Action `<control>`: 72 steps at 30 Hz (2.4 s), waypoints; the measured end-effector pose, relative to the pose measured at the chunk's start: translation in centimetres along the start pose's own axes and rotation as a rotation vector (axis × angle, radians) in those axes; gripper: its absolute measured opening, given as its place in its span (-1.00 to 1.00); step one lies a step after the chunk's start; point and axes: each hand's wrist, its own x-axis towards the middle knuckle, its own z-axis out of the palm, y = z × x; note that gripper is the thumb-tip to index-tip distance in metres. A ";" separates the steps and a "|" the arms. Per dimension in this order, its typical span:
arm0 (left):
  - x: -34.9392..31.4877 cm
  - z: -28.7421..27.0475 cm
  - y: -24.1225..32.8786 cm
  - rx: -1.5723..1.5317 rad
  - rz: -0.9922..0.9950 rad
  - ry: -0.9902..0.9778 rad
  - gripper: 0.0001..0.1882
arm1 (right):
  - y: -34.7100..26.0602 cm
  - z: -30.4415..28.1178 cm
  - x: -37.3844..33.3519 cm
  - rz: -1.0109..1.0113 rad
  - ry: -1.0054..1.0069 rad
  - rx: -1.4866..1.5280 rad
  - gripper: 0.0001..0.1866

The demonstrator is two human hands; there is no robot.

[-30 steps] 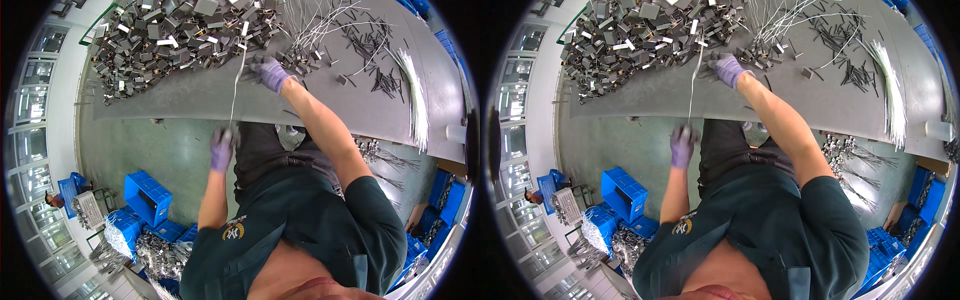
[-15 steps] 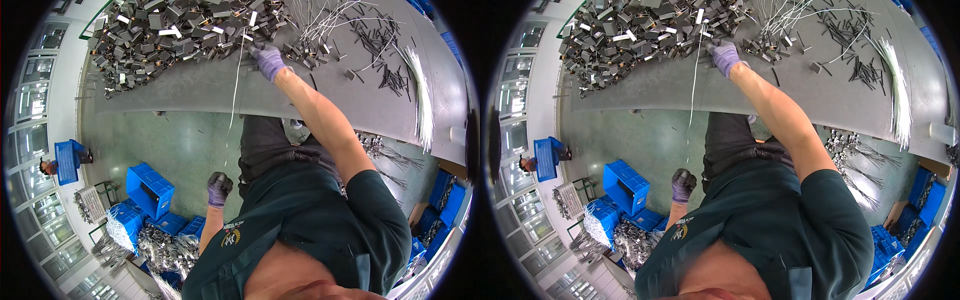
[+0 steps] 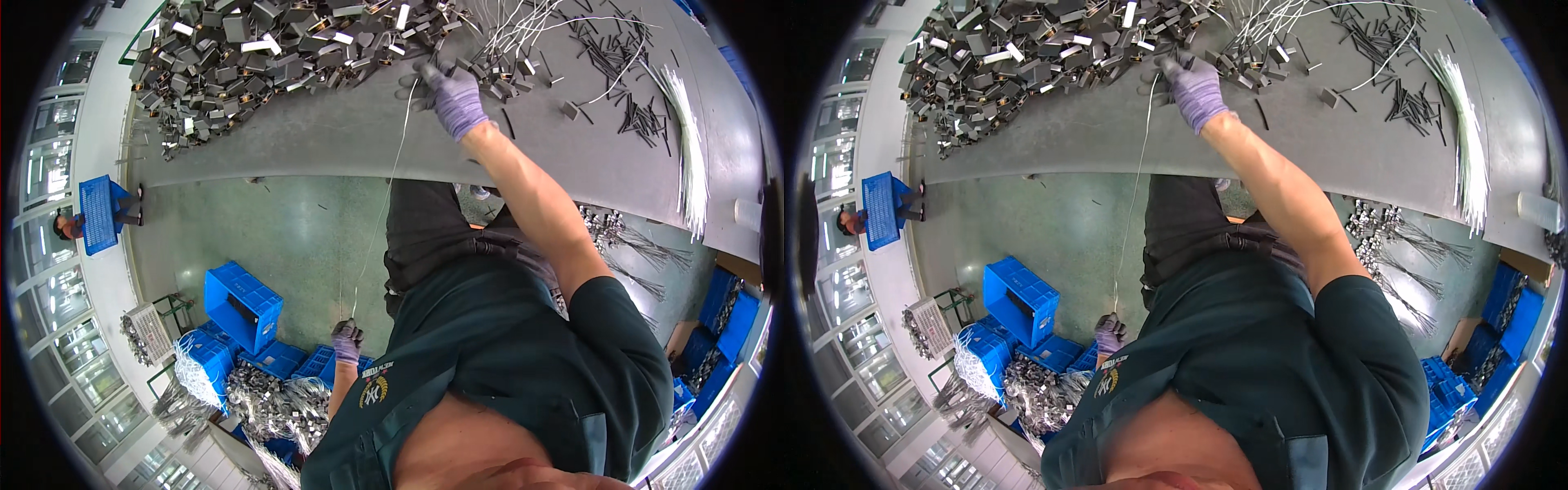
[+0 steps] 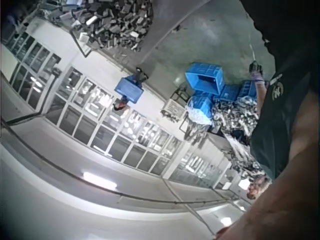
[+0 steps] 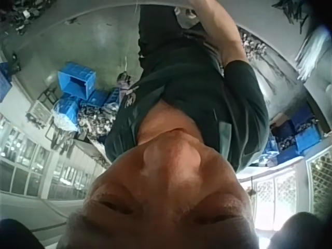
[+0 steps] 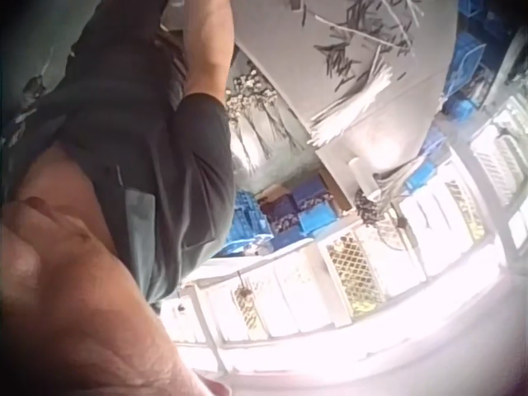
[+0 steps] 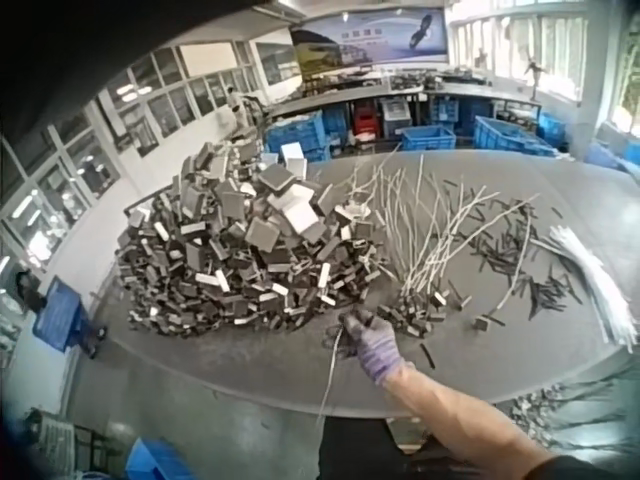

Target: Sorting and bundling white wires and small metal components at a manufacturing workbench.

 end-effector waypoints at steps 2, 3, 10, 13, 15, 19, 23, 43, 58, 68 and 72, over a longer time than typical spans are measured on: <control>0.2 0.2 0.6 0.043 0.083 0.191 -0.82 | -1.1 -0.3 0.0 -0.028 0.007 -0.046 -0.72; 0.4 0.3 1.0 0.087 0.116 0.237 -0.82 | -1.4 -0.5 -0.1 -0.032 0.015 -0.026 -0.72; 1.4 0.5 2.8 0.060 0.225 0.147 -0.81 | -1.6 -1.7 -0.7 -0.092 0.062 0.141 -0.74; 1.5 1.2 3.3 0.063 0.229 0.132 -0.82 | -2.1 -2.0 -1.2 -0.065 0.023 0.052 -0.73; 1.9 2.1 3.8 0.096 0.232 0.110 -0.82 | -2.8 -2.5 -1.5 -0.035 -0.031 -0.018 -0.73; 2.7 7.5 5.6 0.188 0.279 0.064 -0.83 | -4.3 -4.2 -2.2 -0.019 -0.217 -0.289 -0.68; 2.8 13.2 7.0 0.268 0.379 0.064 -0.78 | -8.7 -4.7 -2.7 -0.004 -0.166 -0.608 -0.63; 6.1 47.3 17.3 0.429 0.792 -0.520 -0.63 | -5.8 -4.0 -5.5 0.122 -0.080 -0.647 -0.69; 12.4 62.5 25.0 2.287 1.574 -0.002 -0.74 | -11.9 -14.0 -2.1 -0.071 0.163 -0.526 -0.53; 6.6 53.4 22.6 1.976 2.017 -0.364 -0.80 | -3.2 -7.8 -4.7 0.170 -0.019 -0.023 -0.50; 6.9 47.0 20.8 1.832 1.581 -0.331 -0.76 | -0.5 -4.8 -5.6 0.100 0.001 -0.193 -0.58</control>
